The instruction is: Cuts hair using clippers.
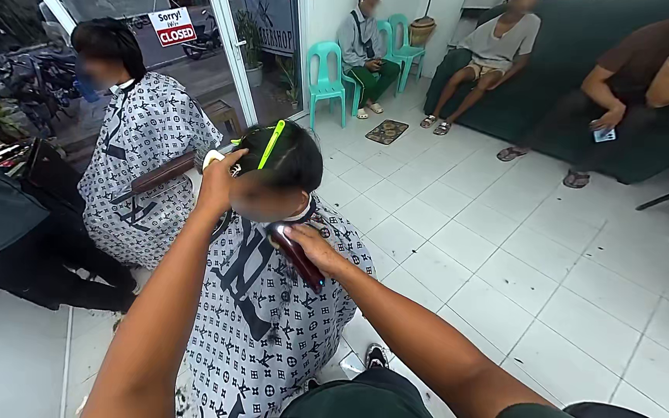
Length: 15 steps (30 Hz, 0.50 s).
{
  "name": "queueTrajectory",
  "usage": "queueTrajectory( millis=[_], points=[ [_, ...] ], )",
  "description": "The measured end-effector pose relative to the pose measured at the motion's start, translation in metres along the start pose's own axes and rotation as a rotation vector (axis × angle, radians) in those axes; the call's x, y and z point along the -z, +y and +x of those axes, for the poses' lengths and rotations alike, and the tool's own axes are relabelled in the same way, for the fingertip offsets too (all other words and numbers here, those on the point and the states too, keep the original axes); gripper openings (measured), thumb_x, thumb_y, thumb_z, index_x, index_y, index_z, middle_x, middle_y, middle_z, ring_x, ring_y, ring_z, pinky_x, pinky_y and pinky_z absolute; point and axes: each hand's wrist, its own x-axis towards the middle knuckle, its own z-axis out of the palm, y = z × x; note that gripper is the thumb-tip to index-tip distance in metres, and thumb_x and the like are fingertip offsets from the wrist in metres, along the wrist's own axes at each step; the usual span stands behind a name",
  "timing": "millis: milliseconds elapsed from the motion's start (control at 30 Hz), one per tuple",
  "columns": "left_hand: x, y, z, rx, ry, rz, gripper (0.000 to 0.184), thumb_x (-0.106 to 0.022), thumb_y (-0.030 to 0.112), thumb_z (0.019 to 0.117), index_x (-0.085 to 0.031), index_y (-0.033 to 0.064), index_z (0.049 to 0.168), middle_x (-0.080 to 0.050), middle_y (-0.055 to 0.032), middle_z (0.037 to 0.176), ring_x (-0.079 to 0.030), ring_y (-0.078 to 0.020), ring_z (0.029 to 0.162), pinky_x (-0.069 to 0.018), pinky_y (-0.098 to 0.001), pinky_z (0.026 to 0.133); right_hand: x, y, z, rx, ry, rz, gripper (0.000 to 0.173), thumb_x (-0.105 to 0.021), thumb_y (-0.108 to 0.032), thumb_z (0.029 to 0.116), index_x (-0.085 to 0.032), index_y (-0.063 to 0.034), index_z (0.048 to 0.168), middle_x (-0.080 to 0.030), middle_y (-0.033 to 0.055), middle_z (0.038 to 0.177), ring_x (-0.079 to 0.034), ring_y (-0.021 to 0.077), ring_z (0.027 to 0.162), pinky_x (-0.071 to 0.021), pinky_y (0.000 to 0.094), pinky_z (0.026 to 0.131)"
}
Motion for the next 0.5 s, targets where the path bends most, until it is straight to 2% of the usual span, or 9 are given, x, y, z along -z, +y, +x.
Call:
queueTrajectory(
  millis=[33, 100, 167, 200, 233, 333, 400, 500],
  points=[
    [0.0, 0.0, 0.0, -0.001, 0.0, 0.003, 0.063, -0.083, 0.026, 0.0885, -0.059, 0.0093, 0.144, -0.064, -0.023, 0.134, -0.058, -0.0423, 0.127, -0.0404, -0.0599, 0.11, -0.001, 0.003, -0.006, -0.062, -0.048, 0.023, 0.041, -0.044, -0.036, 0.1096, -0.057, 0.0, 0.125, -0.064, 0.0097, 0.097, -0.065, 0.0155, 0.077, -0.0585, 0.0332, 0.071],
    [0.0, 0.0, 0.0, 0.002, -0.003, 0.007, 0.063, -0.083, 0.027, 0.0886, -0.059, 0.0096, 0.145, -0.064, -0.0238, 0.134, -0.057, -0.043, 0.126, -0.0404, -0.06, 0.109, -0.006, 0.005, -0.01, -0.121, -0.028, 0.053, 0.036, -0.063, -0.026, 0.1018, -0.056, 0.0009, 0.124, -0.063, 0.0094, 0.094, -0.064, 0.0148, 0.07, -0.0586, 0.0305, 0.064],
    [0.001, 0.001, 0.0, 0.005, -0.009, 0.006, 0.063, -0.082, 0.027, 0.0888, -0.058, 0.0095, 0.145, -0.063, -0.0237, 0.135, -0.057, -0.0436, 0.128, -0.0397, -0.0608, 0.11, -0.012, -0.001, -0.005, -0.1, 0.084, 0.018, 0.042, -0.073, -0.019, 0.0955, -0.055, 0.0032, 0.127, -0.064, 0.0127, 0.096, -0.065, 0.0158, 0.07, -0.0589, 0.0307, 0.065],
    [0.001, 0.001, -0.001, 0.001, -0.009, 0.002, 0.063, -0.082, 0.026, 0.0888, -0.058, 0.0092, 0.145, -0.063, -0.024, 0.135, -0.056, -0.0438, 0.128, -0.0397, -0.0611, 0.11, -0.013, -0.004, -0.001, -0.072, 0.133, -0.001, 0.045, -0.073, -0.02, 0.0956, -0.054, 0.0043, 0.129, -0.064, 0.0147, 0.098, -0.066, 0.0173, 0.073, -0.0593, 0.0325, 0.069],
    [0.001, 0.001, -0.001, 0.0, -0.01, 0.004, 0.063, -0.082, 0.026, 0.0889, -0.058, 0.0096, 0.145, -0.063, -0.0237, 0.136, -0.057, -0.0434, 0.128, -0.04, -0.061, 0.11, -0.013, -0.006, 0.003, -0.042, 0.165, -0.003, 0.045, -0.069, -0.022, 0.0985, -0.052, 0.0046, 0.131, -0.065, 0.0162, 0.099, -0.067, 0.019, 0.077, -0.0594, 0.0346, 0.074],
    [0.001, 0.001, -0.001, 0.0, -0.01, 0.002, 0.063, -0.082, 0.026, 0.0886, -0.059, 0.01, 0.145, -0.063, -0.0244, 0.135, -0.056, -0.0437, 0.129, -0.0395, -0.061, 0.11, -0.006, -0.009, 0.014, 0.025, 0.188, 0.023, 0.043, -0.046, -0.033, 0.1102, -0.053, 0.0024, 0.134, -0.067, 0.0187, 0.105, -0.068, 0.023, 0.09, -0.0575, 0.0396, 0.084],
    [0.001, 0.002, -0.001, 0.003, -0.009, -0.002, 0.063, -0.082, 0.026, 0.0888, -0.058, 0.0099, 0.145, -0.062, -0.0252, 0.135, -0.055, -0.0445, 0.129, -0.039, -0.0618, 0.11, -0.001, -0.011, 0.016, 0.036, 0.176, 0.01, 0.044, -0.041, -0.035, 0.1116, -0.055, 0.0025, 0.131, -0.067, 0.0193, 0.107, -0.068, 0.0238, 0.093, -0.0569, 0.0405, 0.086],
    [0.001, 0.002, -0.001, -0.002, -0.012, 0.008, 0.063, -0.082, 0.027, 0.089, -0.058, 0.0091, 0.145, -0.063, -0.0248, 0.135, -0.055, -0.0445, 0.129, -0.0391, -0.0616, 0.111, 0.002, -0.012, 0.017, 0.017, 0.159, 0.043, 0.044, -0.041, -0.035, 0.1118, -0.058, 0.0032, 0.127, -0.066, 0.0179, 0.102, -0.067, 0.0222, 0.088, -0.0571, 0.0391, 0.083]
  ],
)
